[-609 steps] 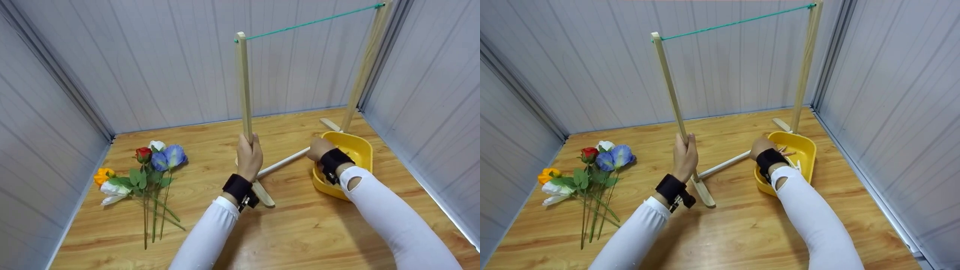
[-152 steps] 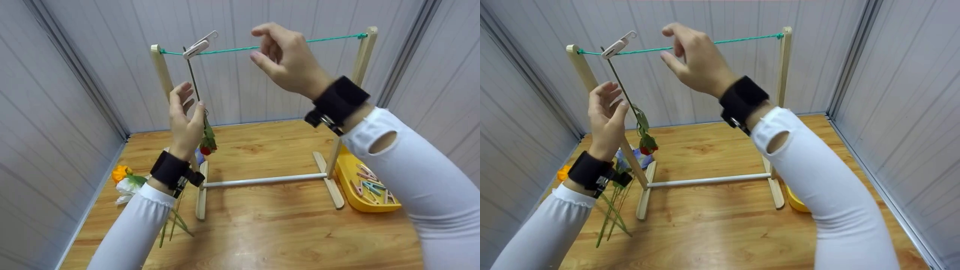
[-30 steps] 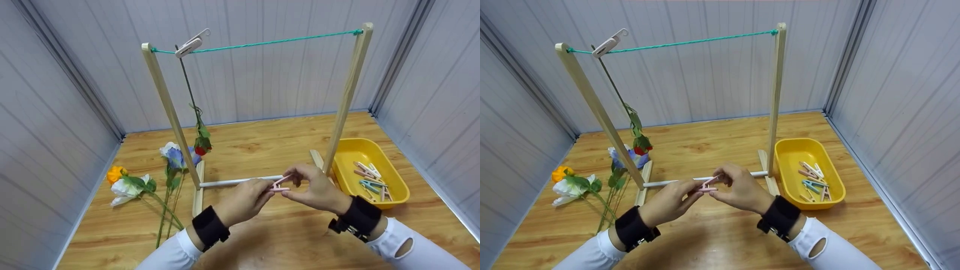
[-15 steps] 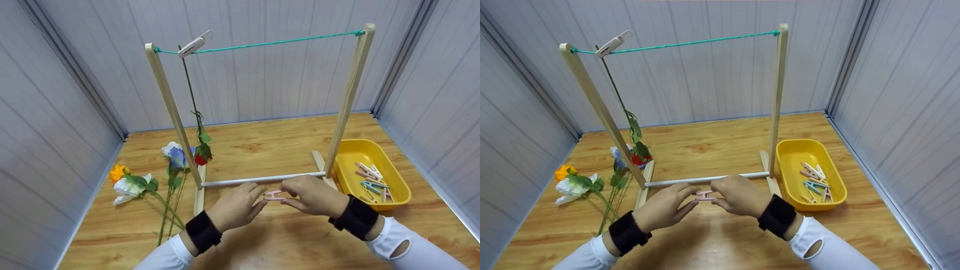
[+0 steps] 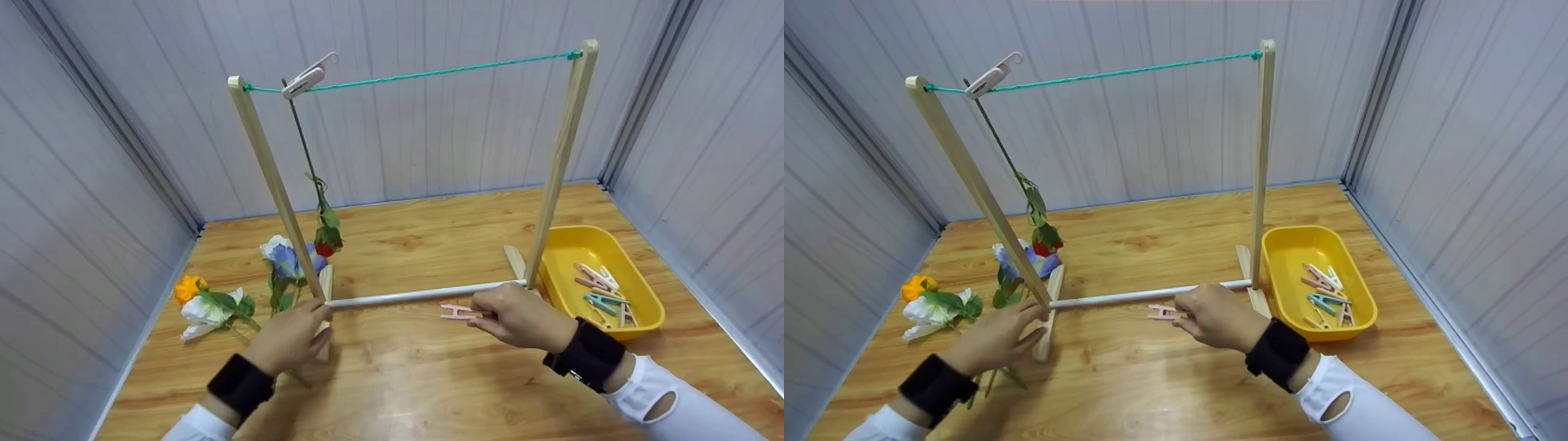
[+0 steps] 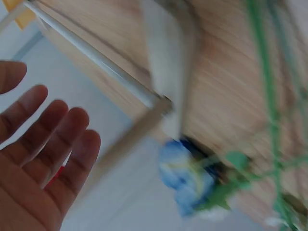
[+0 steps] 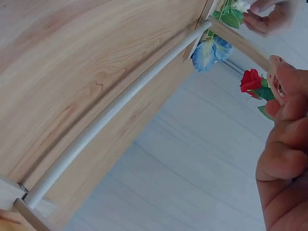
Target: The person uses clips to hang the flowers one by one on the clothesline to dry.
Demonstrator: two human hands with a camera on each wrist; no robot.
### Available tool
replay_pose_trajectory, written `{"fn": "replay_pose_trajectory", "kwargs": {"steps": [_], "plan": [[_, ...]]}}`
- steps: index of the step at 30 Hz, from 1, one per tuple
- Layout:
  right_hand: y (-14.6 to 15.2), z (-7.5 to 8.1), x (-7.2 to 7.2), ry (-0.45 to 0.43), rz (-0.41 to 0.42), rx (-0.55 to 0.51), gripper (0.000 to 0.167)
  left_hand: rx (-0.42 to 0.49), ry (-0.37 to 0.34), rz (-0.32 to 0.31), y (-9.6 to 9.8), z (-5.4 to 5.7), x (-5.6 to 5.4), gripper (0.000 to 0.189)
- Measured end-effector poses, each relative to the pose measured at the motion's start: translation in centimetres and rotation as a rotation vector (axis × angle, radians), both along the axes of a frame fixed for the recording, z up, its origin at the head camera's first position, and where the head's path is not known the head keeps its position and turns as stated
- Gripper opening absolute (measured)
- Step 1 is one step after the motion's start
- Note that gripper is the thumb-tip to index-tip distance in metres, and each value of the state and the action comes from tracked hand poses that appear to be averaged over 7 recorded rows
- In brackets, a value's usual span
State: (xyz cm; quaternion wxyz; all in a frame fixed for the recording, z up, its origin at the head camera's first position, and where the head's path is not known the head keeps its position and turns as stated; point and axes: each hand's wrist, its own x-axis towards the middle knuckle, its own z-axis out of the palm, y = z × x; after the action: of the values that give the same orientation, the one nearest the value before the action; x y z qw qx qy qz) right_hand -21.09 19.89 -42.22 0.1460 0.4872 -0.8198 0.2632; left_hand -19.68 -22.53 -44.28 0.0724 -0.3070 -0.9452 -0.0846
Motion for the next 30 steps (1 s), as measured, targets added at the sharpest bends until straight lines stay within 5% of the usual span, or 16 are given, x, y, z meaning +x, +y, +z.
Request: {"fn": "replay_pose_trajectory", "kwargs": {"steps": [9,19,23,30], "plan": [[0.3,-0.5,0.1,-0.048,0.010,-0.008,0.018,-0.102,-0.051,0.032,-6.4,-0.9,0.5,0.020],[-0.1,-0.5,0.3,-0.093,0.011,-0.018,0.017,-0.161,0.006,0.003,-8.5,-3.1,0.1,0.018],[0.0,-0.8,0.3,-0.076,0.015,-0.030,0.018,-0.253,0.101,-0.034,-8.7,-3.3,0.1,0.013],[0.1,-0.7,0.2,-0.068,0.018,-0.049,0.018,-0.390,0.381,-0.137,-8.9,-2.7,-0.3,0.027]]}}
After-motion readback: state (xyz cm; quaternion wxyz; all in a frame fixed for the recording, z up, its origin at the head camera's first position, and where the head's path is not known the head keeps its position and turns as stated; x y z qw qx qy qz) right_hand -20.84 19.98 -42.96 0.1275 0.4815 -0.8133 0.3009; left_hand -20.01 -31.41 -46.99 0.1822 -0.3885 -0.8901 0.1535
